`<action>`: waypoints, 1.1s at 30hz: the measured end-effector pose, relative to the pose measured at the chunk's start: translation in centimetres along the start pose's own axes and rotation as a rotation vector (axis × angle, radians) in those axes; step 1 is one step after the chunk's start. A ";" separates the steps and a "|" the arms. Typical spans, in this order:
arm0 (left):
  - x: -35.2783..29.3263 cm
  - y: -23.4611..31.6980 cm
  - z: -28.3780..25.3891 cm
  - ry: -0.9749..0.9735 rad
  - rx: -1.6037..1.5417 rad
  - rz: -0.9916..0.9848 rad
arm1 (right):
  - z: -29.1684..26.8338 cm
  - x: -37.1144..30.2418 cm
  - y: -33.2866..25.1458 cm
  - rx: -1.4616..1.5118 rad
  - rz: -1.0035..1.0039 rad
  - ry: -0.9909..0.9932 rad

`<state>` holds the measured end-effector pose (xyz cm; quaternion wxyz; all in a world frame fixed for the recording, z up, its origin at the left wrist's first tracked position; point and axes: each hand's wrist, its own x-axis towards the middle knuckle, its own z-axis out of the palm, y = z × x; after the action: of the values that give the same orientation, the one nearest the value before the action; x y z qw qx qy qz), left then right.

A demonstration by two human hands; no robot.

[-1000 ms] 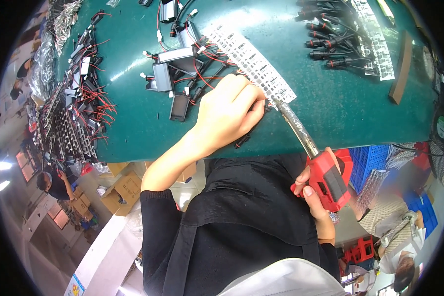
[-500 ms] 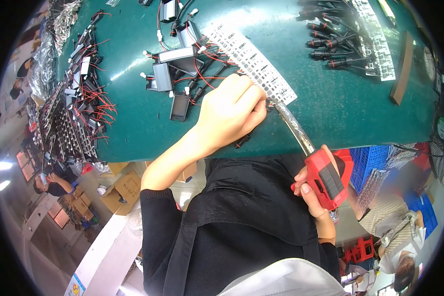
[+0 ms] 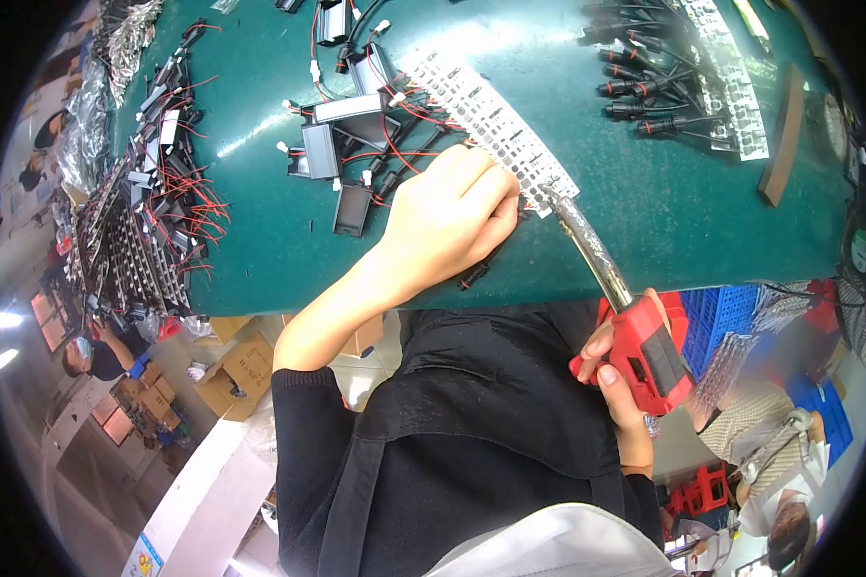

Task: The person attaches wires from battery packs onto a circuit board strip using a soldering iron by hand.

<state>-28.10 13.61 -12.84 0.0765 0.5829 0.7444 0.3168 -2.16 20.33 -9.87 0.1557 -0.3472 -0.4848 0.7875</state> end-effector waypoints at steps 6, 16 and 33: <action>-0.8 -0.2 -0.1 0.012 -0.011 0.025 | -0.1 -0.1 -0.4 -0.021 0.033 0.018; -4.9 -1.2 -3.1 -0.144 0.054 0.143 | 0.1 2.6 -1.7 0.055 -0.234 0.147; -10.8 3.0 -1.6 -0.118 0.379 0.062 | -5.1 12.3 -1.1 0.879 -0.497 -0.329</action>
<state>-23.07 3.46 -12.66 -0.0007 0.6269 0.7667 0.1387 -7.42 31.34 -15.20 0.3904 0.0041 -0.1946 0.8999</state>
